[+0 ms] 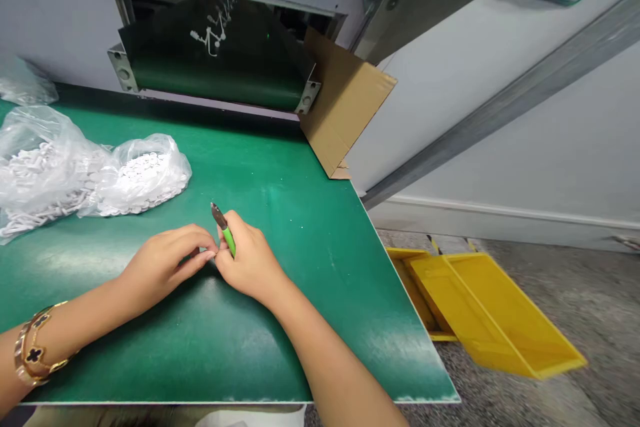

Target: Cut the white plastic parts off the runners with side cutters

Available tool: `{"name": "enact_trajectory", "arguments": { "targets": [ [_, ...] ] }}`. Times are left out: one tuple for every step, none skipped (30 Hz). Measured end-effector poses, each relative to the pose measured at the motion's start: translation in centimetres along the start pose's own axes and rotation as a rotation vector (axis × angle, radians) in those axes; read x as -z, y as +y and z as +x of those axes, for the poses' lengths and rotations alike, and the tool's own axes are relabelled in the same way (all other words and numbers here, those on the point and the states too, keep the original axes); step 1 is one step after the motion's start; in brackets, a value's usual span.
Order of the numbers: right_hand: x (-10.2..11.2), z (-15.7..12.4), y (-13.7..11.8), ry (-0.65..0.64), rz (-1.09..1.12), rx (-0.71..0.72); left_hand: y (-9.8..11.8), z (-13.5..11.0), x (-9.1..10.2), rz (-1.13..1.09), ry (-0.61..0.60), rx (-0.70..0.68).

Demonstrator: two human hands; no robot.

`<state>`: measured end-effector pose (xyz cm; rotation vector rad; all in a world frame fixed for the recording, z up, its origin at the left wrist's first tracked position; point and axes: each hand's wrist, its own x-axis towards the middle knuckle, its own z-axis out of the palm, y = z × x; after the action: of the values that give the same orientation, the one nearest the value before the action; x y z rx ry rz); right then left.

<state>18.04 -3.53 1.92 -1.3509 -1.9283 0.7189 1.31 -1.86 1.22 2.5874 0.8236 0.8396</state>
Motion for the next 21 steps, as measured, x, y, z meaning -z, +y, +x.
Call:
{"name": "enact_trajectory", "arguments": {
  "targets": [
    [0.0,0.0,0.1,-0.006,-0.019,0.000,0.0,0.0,0.1,0.117,0.004,-0.079],
    [-0.1,0.0,0.2,-0.015,-0.041,0.000,0.0,0.0,0.3,0.237,0.005,-0.165],
    [-0.1,0.0,0.2,-0.024,-0.065,-0.002,0.0,0.1,0.5,0.349,0.003,-0.251],
    [-0.2,0.0,0.3,-0.033,-0.086,-0.005,0.0,0.1,0.8,0.442,-0.001,-0.331],
    [-0.2,0.0,0.4,-0.044,-0.103,-0.011,0.1,0.2,1.0,0.511,-0.005,-0.400],
    [-0.3,0.0,0.4,-0.058,-0.112,-0.017,0.1,0.3,1.2,0.556,-0.006,-0.455],
    [-0.3,0.0,0.5,-0.069,-0.115,-0.026,0.2,0.3,1.4,0.584,-0.002,-0.491],
    [-0.3,-0.1,0.5,-0.078,-0.114,-0.034,0.2,0.4,1.5,0.601,0.001,-0.515],
    [-0.4,0.0,0.5,-0.085,-0.111,-0.044,0.3,0.4,1.6,0.614,0.004,-0.529],
    [-0.4,0.0,0.5,-0.090,-0.107,-0.054,0.3,0.4,1.6,0.625,0.007,-0.534],
    [-0.4,0.0,0.5,-0.093,-0.104,-0.066,0.3,0.4,1.6,0.636,0.007,-0.532],
    [-0.4,0.0,0.5,-0.095,-0.104,-0.079,0.4,0.4,1.5,0.647,0.005,-0.525],
    [-0.4,0.1,0.5,-0.098,-0.104,-0.089,0.4,0.3,1.4,0.658,0.001,-0.517],
    [-0.5,0.1,0.5,-0.102,-0.103,-0.096,0.4,0.3,1.3,0.667,-0.002,-0.508],
    [-0.5,0.1,0.4,-0.108,-0.101,-0.100,0.4,0.2,1.2,0.671,-0.004,-0.501],
    [-0.5,0.1,0.4,-0.114,-0.099,-0.101,0.4,0.2,1.1,0.670,-0.006,-0.496],
    [-0.5,0.1,0.4,-0.120,-0.096,-0.100,0.4,0.2,1.0,0.666,-0.005,-0.492],
    [-0.6,0.1,0.3,-0.124,-0.093,-0.098,0.4,0.1,1.0,0.660,-0.001,-0.490],
    [-0.6,0.1,0.3,-0.128,-0.091,-0.096,0.4,0.1,1.0,0.653,0.003,-0.488],
    [-0.6,0.1,0.3,-0.130,-0.091,-0.095,0.3,0.1,0.9,0.647,0.004,-0.488],
    [-0.6,0.1,0.2,-0.131,-0.092,-0.094,0.3,0.1,0.9,0.642,0.006,-0.487]
  ]
}}
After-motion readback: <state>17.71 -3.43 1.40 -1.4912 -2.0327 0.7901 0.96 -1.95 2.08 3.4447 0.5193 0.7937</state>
